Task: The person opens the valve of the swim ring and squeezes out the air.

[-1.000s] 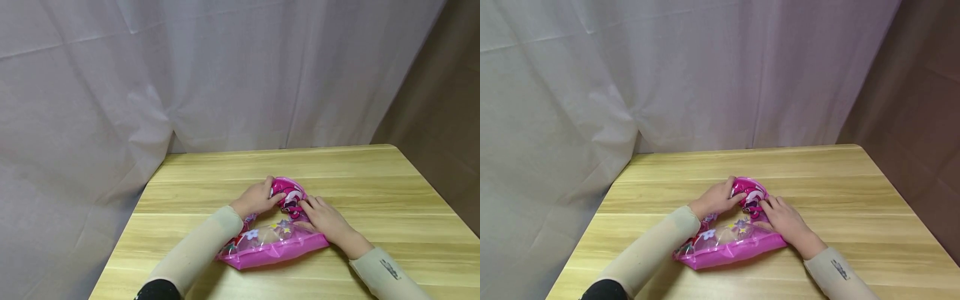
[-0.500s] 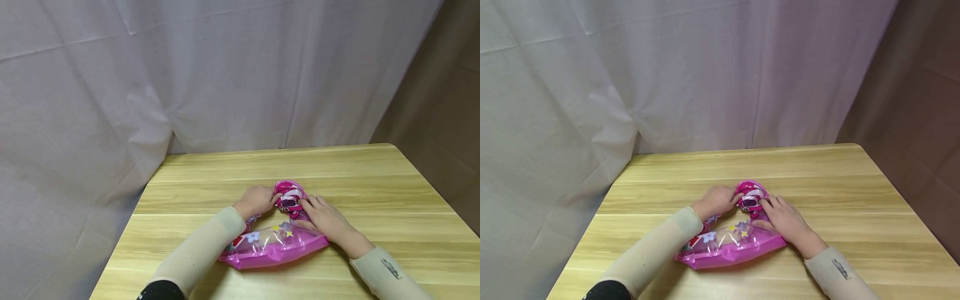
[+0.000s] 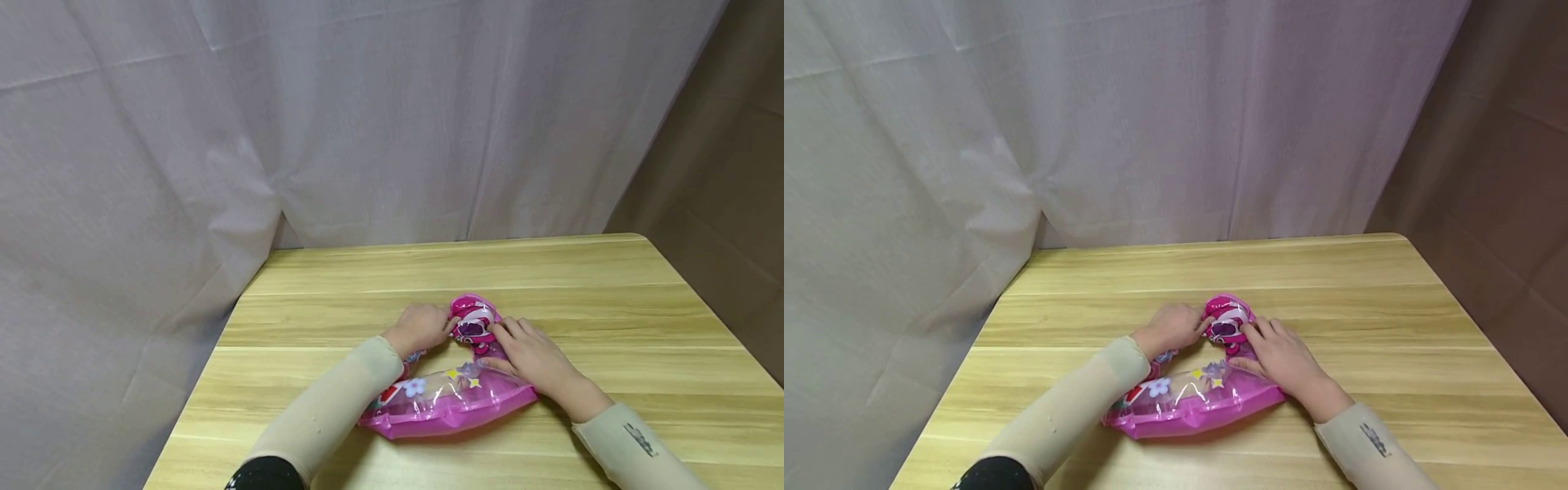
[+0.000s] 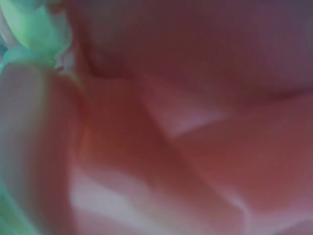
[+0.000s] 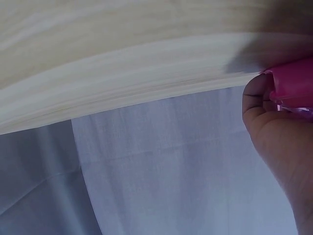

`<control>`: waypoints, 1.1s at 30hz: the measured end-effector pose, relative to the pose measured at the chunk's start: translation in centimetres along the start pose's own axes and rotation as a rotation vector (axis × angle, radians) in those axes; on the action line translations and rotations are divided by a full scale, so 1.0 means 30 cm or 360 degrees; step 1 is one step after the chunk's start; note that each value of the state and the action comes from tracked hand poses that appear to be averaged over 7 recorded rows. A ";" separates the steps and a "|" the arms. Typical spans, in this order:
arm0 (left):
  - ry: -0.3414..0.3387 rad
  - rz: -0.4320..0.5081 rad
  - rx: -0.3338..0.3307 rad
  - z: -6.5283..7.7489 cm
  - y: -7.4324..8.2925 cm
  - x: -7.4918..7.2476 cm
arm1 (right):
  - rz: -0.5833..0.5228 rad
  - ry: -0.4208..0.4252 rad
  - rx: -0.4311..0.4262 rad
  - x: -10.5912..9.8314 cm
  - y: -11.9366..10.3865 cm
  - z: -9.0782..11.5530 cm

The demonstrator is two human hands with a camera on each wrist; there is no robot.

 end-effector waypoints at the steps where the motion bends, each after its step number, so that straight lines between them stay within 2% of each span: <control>1: -0.0001 0.0002 0.0007 0.000 0.003 0.001 | 0.0001 0.0000 0.0002 -0.001 0.000 0.001; 9: -0.0001 -0.0038 0.0059 -0.003 0.019 0.002 | 0.0037 0.0054 -0.0036 -0.007 -0.002 0.003; 16: -0.0036 -0.0058 0.0048 0.004 0.016 0.022 | 0.0094 0.0068 -0.0089 0.003 -0.020 0.006; 27: -0.0047 -0.0068 0.0064 0.005 0.018 0.015 | 0.0002 -0.0048 0.0058 0.029 0.010 0.005; 33: -0.0046 -0.0077 0.0135 0.008 0.027 0.023 | -0.0024 -0.0057 0.0101 0.031 0.015 0.007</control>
Point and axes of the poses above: each hand's wrist, its own z-axis away from the middle knuckle, its own x-axis out of the palm, y = z × x, the point moved 10 cm from there along -z, towards the middle knuckle, and after that the axes turned 3 degrees about z, right-handed, at the moved point
